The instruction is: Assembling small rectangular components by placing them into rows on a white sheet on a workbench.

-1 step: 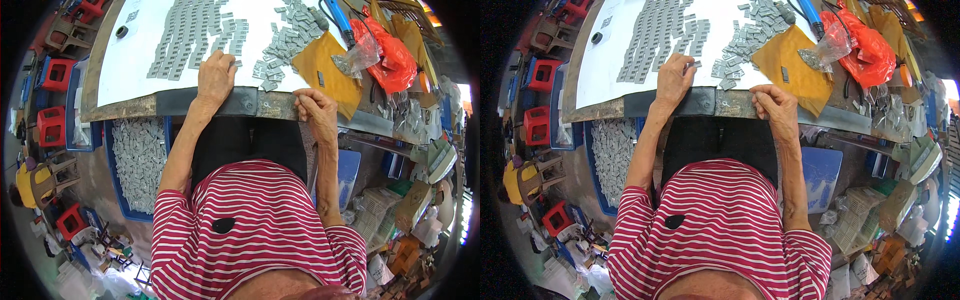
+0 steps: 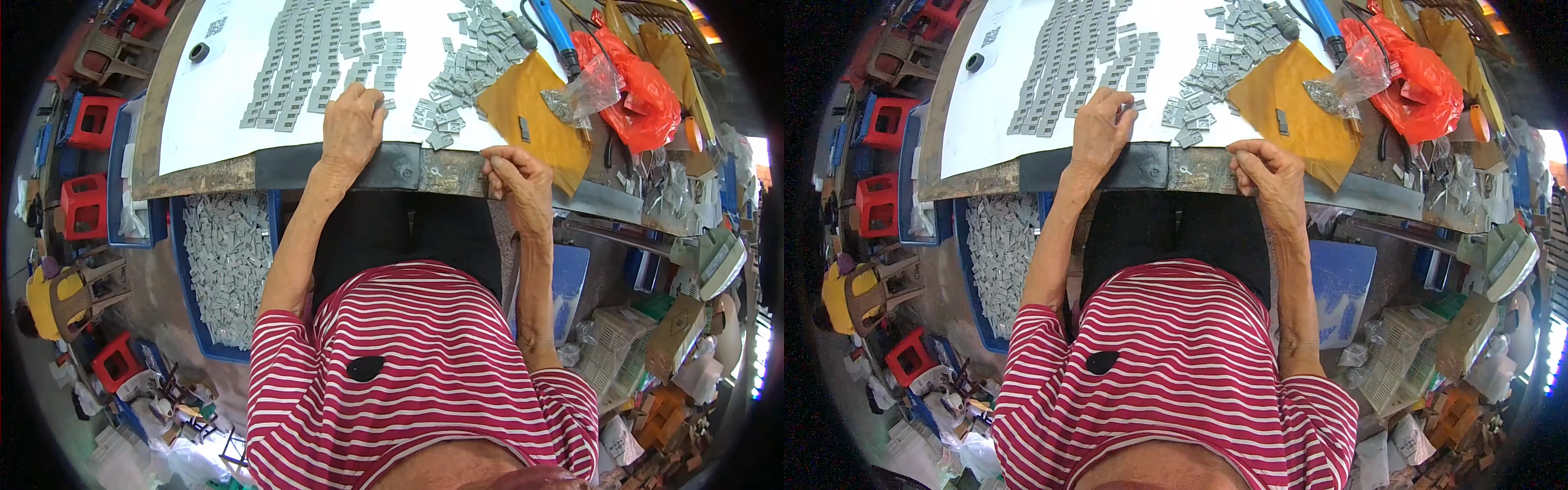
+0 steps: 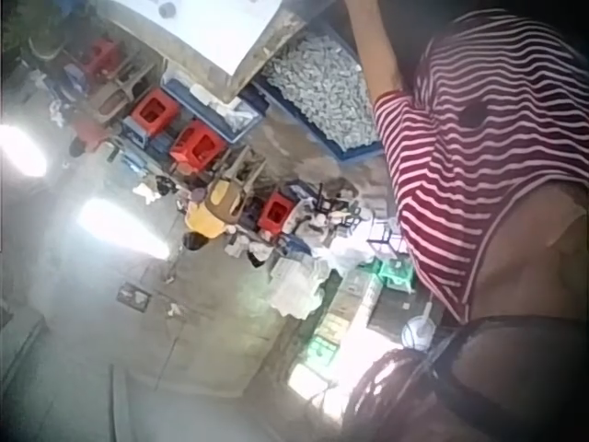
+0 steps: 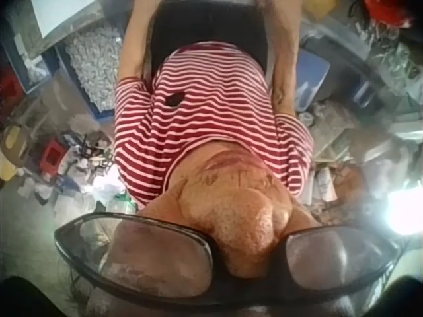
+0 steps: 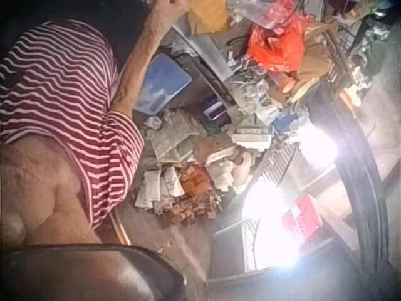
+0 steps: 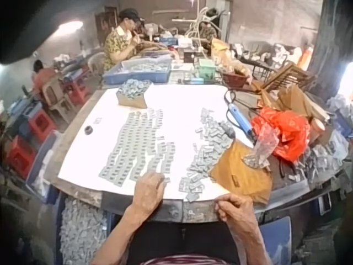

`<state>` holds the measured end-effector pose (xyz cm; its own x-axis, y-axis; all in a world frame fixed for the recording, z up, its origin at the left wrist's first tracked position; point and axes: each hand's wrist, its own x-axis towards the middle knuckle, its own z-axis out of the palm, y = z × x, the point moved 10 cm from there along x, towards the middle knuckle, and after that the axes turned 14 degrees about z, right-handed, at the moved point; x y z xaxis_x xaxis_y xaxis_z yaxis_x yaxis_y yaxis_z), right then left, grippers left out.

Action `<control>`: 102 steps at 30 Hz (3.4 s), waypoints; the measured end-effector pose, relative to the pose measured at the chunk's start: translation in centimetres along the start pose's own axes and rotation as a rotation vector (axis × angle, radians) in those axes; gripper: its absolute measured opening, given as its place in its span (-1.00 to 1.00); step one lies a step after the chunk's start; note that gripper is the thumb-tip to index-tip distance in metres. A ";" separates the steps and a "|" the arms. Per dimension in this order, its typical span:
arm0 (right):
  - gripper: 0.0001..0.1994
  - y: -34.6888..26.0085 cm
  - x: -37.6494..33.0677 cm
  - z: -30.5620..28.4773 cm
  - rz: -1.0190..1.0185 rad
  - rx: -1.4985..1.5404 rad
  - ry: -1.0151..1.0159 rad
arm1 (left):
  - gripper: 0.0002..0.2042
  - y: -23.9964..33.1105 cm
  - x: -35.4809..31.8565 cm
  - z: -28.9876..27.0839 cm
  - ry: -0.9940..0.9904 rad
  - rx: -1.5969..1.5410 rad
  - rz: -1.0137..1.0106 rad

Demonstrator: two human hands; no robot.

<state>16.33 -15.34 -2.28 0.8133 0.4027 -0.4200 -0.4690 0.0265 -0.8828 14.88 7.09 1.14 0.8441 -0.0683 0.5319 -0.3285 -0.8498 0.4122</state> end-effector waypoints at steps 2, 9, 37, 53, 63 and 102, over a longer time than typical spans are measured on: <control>-0.83 -0.1 -0.3 -0.5 -0.004 0.012 0.007 | -0.87 0.1 0.1 -0.1 -0.006 0.026 0.003; -0.84 -0.2 -1.1 -2.6 -0.015 0.016 0.089 | -0.92 -0.3 0.1 0.2 0.015 -0.004 -0.005; -0.85 -2.8 -0.9 -6.4 -0.132 -0.280 0.274 | -0.91 4.3 3.2 3.0 -0.080 -0.014 0.184; -0.93 -7.4 3.4 -3.4 -0.771 -1.244 0.307 | -0.91 3.2 3.1 2.3 0.000 -0.217 0.071; -0.93 -6.4 3.3 -1.2 -0.900 -1.566 0.221 | -0.94 3.7 2.5 0.2 0.079 -0.433 -0.138; -0.87 -4.2 5.3 -4.8 0.143 -0.060 -0.133 | -0.74 6.2 -0.9 5.5 -0.013 -1.319 -0.516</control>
<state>24.25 -17.72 -1.77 0.6850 0.5163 -0.5140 -0.5518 -0.0930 -0.8288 14.41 -0.94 -0.84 0.9905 0.0848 0.1079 -0.1297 0.3235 0.9373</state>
